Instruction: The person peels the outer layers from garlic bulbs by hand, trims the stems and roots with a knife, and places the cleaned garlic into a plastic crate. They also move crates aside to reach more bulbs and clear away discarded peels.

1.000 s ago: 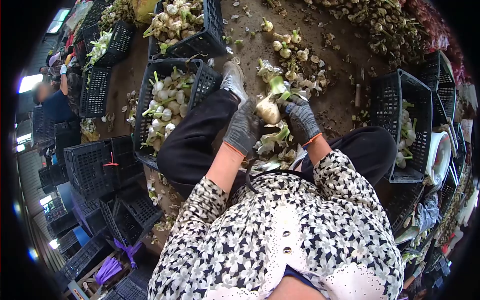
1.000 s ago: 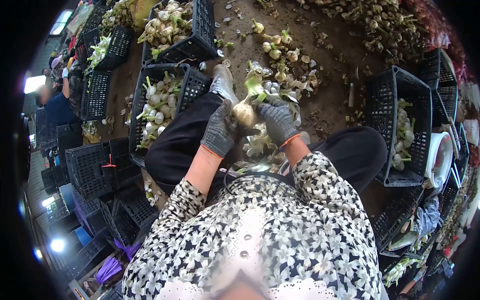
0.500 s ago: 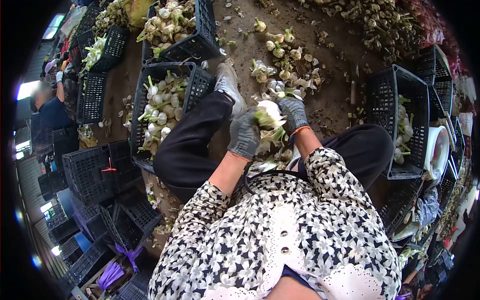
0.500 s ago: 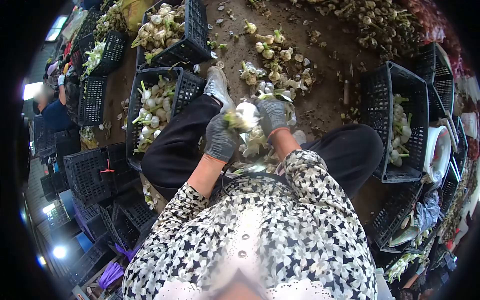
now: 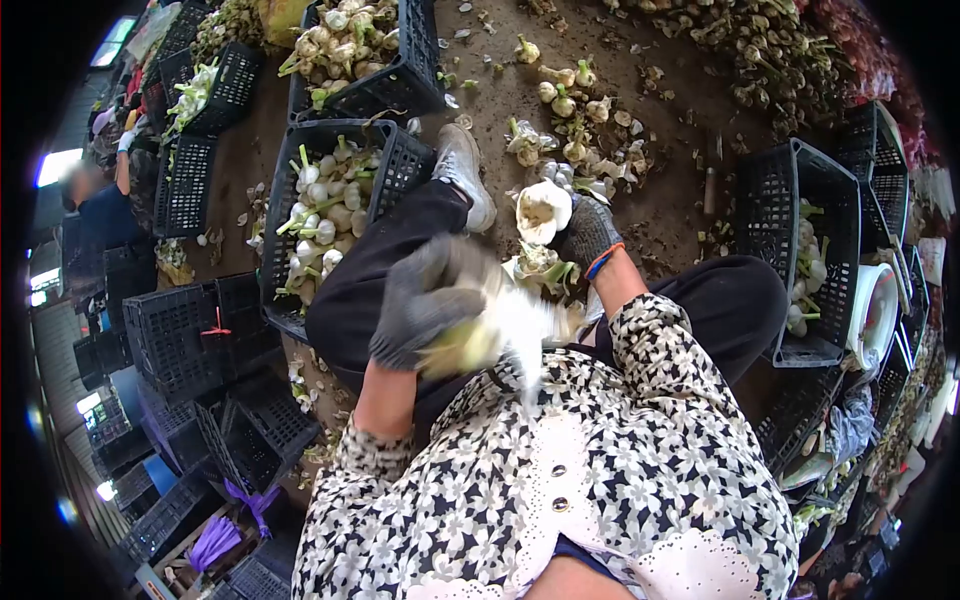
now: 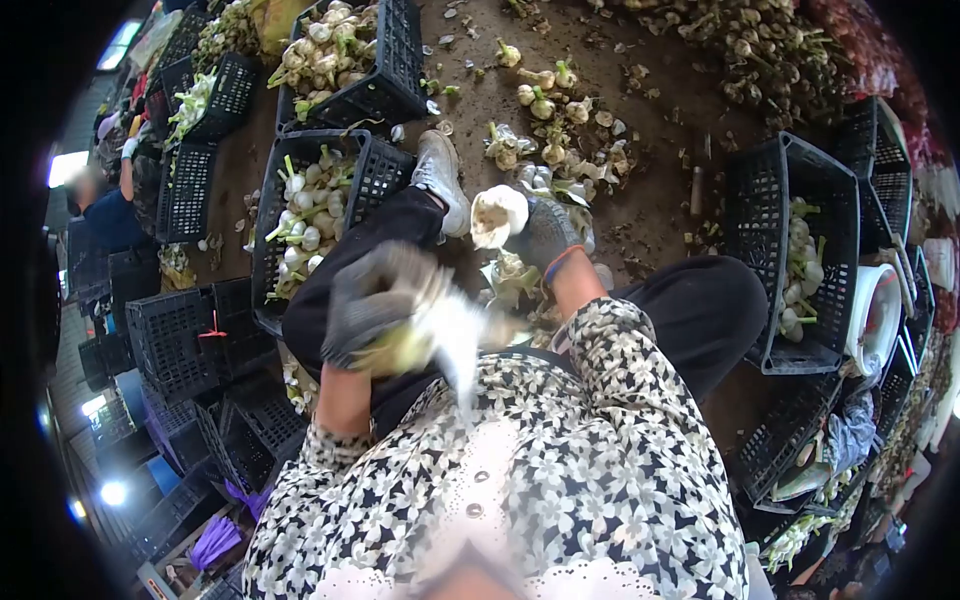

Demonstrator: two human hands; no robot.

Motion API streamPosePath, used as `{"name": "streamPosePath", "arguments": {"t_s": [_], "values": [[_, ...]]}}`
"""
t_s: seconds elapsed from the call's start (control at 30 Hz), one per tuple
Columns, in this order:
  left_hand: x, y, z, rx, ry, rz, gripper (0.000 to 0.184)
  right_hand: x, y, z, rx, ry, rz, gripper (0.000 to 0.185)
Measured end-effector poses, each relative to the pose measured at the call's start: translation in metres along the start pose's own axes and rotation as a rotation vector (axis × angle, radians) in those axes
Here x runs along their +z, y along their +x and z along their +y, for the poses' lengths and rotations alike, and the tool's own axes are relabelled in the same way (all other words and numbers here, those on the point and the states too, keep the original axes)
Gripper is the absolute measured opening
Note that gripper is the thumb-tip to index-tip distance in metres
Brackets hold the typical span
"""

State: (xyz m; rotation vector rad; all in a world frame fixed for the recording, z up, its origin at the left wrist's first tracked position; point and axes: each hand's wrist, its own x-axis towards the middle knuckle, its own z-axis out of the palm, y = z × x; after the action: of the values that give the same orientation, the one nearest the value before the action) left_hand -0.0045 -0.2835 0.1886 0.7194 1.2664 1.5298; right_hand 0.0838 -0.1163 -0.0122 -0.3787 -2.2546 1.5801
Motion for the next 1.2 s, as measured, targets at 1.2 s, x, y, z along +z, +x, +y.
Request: {"name": "streamPosePath", "arguments": {"t_s": [1.2], "values": [[-0.03, 0.066, -0.068, 0.268, 1.356, -0.204, 0.018, -0.284, -0.013, -0.006, 0.683, -0.49, 0.188, 0.052]]}}
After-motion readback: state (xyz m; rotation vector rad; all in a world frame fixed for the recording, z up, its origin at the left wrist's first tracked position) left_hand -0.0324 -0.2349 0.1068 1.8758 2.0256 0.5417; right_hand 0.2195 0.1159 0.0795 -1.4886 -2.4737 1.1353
